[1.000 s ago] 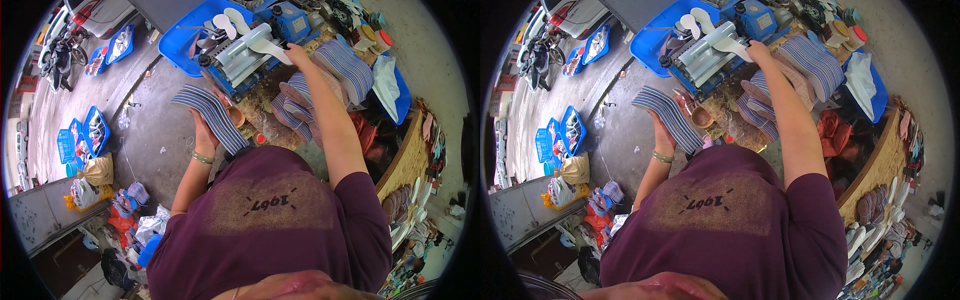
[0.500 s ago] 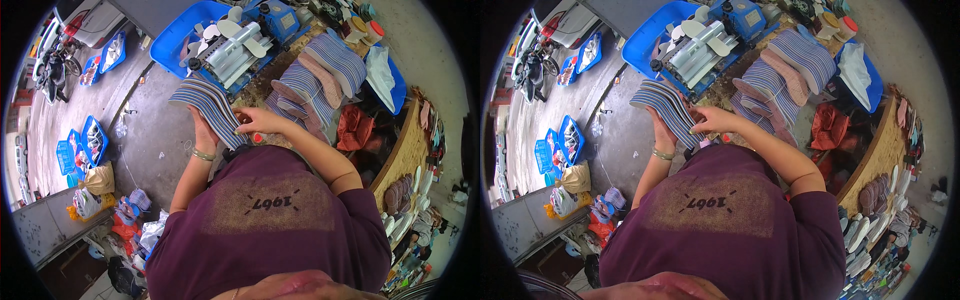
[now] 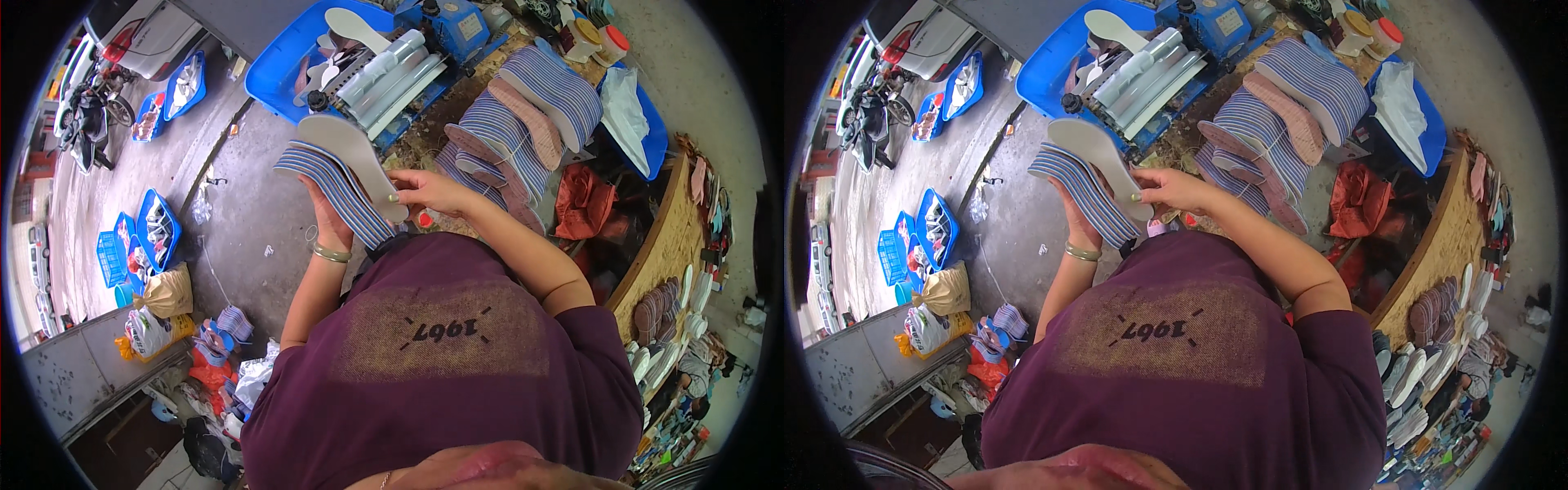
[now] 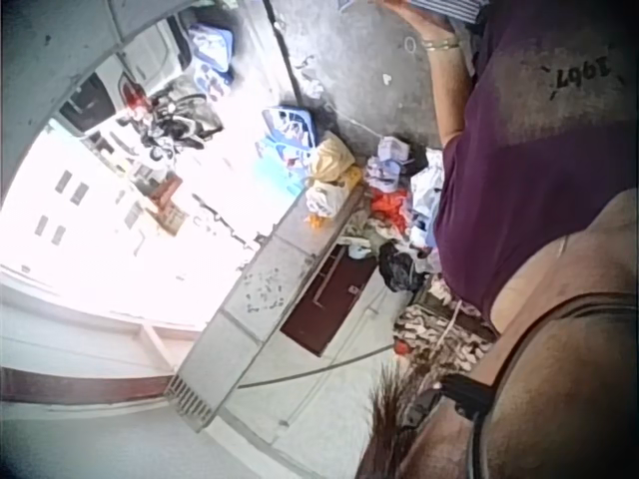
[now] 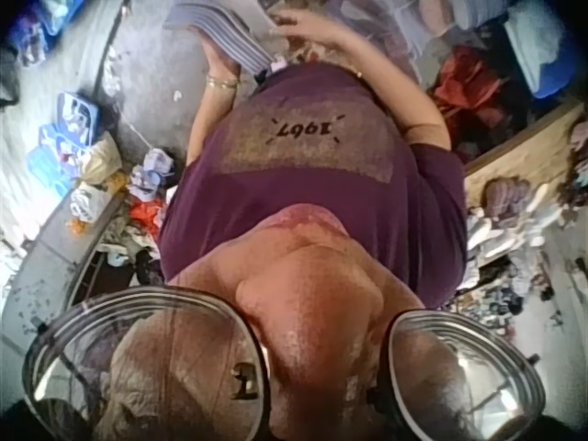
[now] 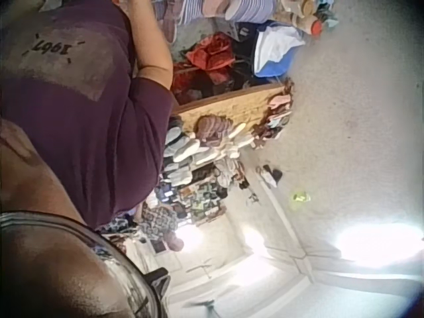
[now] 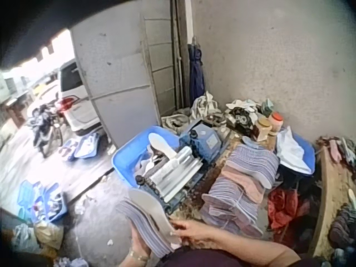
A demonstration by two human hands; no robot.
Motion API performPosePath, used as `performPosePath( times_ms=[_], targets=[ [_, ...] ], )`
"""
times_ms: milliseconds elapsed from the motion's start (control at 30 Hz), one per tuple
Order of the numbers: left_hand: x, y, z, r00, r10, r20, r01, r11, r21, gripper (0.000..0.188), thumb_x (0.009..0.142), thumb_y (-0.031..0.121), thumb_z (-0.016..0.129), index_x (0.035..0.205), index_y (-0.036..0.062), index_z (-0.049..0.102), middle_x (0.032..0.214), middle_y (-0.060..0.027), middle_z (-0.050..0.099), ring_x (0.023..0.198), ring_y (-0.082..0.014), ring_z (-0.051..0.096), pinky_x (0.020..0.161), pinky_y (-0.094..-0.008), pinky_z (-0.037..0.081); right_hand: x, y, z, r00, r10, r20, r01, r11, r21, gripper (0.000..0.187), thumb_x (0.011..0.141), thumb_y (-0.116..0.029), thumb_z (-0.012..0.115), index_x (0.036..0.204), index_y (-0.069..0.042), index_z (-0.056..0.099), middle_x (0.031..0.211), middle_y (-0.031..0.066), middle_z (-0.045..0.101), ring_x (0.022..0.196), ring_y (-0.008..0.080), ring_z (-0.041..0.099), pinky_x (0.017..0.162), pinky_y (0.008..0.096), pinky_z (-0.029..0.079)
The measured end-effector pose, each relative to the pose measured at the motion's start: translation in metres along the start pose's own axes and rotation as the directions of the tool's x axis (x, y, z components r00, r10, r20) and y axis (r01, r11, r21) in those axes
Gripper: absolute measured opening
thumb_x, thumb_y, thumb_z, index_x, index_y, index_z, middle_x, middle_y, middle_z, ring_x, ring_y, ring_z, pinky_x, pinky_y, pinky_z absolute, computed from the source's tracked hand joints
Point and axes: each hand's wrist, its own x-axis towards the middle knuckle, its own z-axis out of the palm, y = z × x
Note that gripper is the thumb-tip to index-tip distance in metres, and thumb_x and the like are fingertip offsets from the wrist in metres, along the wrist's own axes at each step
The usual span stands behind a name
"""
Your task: The person repeatedly feeds white shoe insoles into a blue machine to process their edges. They handle the insoles one at a time, moving them between the machine and a stack of striped insoles on the table. The person also stacks the processed insoles and occasionally adjusts the pile of striped insoles.
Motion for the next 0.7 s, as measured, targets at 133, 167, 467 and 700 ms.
performPosePath(
  times_ms=[133,167,467,700],
  targets=[
    [0.006,0.001,-0.028,0.999,0.016,0.042,-0.014,0.999,-0.045,0.084,0.078,0.076,0.045,0.129,0.0086,0.050,0.121,-0.0104,0.059,0.108,-0.0244,0.058,0.092,-0.0381,0.049,0.010,0.010,-0.005,0.994,-0.043,-0.104,0.034,0.996,-0.084,0.046,0.094,-0.011,0.052,0.139,-0.007,0.043,0.103,0.0064,0.064,0.087,0.0099,0.061,0.071,0.0241,0.050],
    [0.007,0.001,-0.027,0.999,0.027,0.043,-0.024,0.998,-0.054,0.085,0.078,0.075,0.046,0.130,0.0078,0.049,0.123,-0.0112,0.058,0.111,-0.0247,0.057,0.094,-0.0378,0.048,0.015,0.017,-0.009,0.982,-0.101,-0.157,0.073,0.982,-0.176,0.044,0.094,-0.012,0.051,0.137,-0.006,0.045,0.103,0.0062,0.064,0.088,0.0096,0.060,0.072,0.0241,0.050],
    [-0.005,0.000,-0.007,0.998,0.037,-0.053,-0.039,0.999,-0.030,0.092,0.078,0.075,0.046,0.137,0.0042,0.041,0.137,-0.0129,0.048,0.130,-0.0282,0.042,0.102,-0.0343,0.040,0.020,0.002,-0.040,0.934,-0.233,-0.270,0.091,0.887,-0.452,0.036,0.094,-0.012,0.051,0.129,-0.003,0.054,0.107,0.0039,0.065,0.094,0.0089,0.058,0.082,0.0243,0.046],
    [-0.004,0.002,-0.011,0.998,0.002,0.056,0.002,0.998,-0.061,0.092,0.080,0.075,0.043,0.134,0.0005,0.040,0.127,-0.0184,0.053,0.118,-0.0291,0.052,0.095,-0.0346,0.044,0.022,0.016,-0.062,0.876,-0.227,-0.424,0.165,0.970,-0.178,0.033,0.092,-0.008,0.050,0.122,-0.002,0.059,0.101,0.0044,0.066,0.086,0.0101,0.060,0.076,0.0248,0.047]
  ],
)
